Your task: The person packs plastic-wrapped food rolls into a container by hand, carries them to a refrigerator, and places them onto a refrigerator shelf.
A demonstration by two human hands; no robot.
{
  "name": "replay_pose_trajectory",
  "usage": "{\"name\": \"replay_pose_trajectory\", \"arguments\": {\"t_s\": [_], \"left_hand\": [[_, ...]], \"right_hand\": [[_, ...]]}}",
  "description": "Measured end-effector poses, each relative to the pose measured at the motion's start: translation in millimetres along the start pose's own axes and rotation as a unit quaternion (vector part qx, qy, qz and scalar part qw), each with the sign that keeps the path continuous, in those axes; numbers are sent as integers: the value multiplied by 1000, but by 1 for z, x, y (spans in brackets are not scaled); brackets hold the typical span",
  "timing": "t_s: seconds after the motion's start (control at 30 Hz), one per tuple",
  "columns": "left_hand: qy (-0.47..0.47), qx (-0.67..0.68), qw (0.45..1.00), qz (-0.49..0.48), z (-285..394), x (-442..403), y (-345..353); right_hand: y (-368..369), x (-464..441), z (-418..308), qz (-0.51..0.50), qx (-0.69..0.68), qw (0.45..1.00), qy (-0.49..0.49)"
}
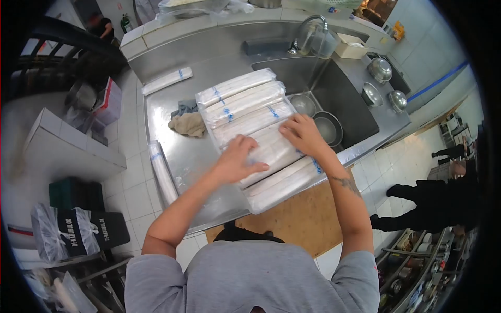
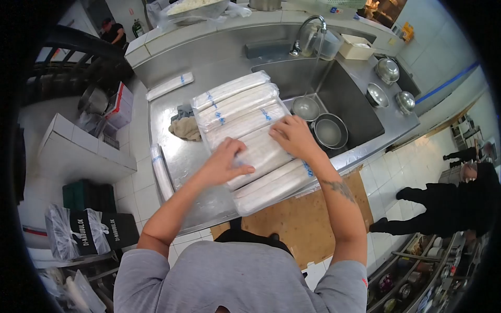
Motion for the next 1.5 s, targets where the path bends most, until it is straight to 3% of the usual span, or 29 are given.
{"name": "replay_pose_trajectory", "arguments": {"t_s": [0.1, 0.2, 0.27, 0.33, 0.43, 0.53, 0.73, 0.83, 0.93, 1.03, 1.13, 1.23, 1.3, 1.43, 1.5], "left_hand": [[49, -7, 998, 30, 11, 10, 15], [2, 119, 991, -57, 5, -2, 8], [69, -62, 991, 92, -7, -23, -23], [43, -254, 944, 206, -29, -48, -53], [-34, -319, 929, 184, -38, -66, -61], [-79, -316, 925, 196, -34, -67, -62], [-87, -252, 947, 178, -47, -64, -69], [-83, -199, 970, 110, -56, -60, -52], [-48, -155, 985, 50, -38, -40, -32], [-57, -84, 994, 27, -20, -18, -16], [-66, 0, 995, -71, -33, -36, -25], [18, -172, 969, 176, -57, -81, -86], [-57, -326, 927, 178, -65, -106, -111], [-57, -305, 946, 91, -87, -125, -104], [-33, -268, 960, 80, -84, -112, -84]], "right_hand": [[-9, 18, -6, -20, -28, 999, 23], [-15, 19, 0, -36, -38, 998, 31], [-16, 13, 6, -13, -30, 999, 21], [-18, -9, 6, 50, -33, 998, -2], [-5, -55, 9, 119, 38, 990, -62], [20, -89, 15, 121, 128, 981, -85], [17, -103, 11, 43, 173, 984, -5], [14, -105, 9, -33, 205, 978, 2], [21, -79, 9, -58, 200, 978, -17], [13, -44, 9, -128, 68, 989, 37], [16, -34, 22, -108, -46, 993, 21], [8, -48, 26, -22, -68, 997, 2], [2, -65, 26, 36, -54, 998, 0], [3, -105, 25, 150, 24, 987, -46], [13, -111, 22, 152, 105, 981, -60]]}}
Point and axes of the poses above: each hand's wrist, its own x-axis away from the middle knuckle, its own y-axis out of the palm, z = x × y, the point moved 6 cm from there along -x, towards the middle knuckle, and after that the axes turned 4 degrees about -z, right-handed, at the moved point
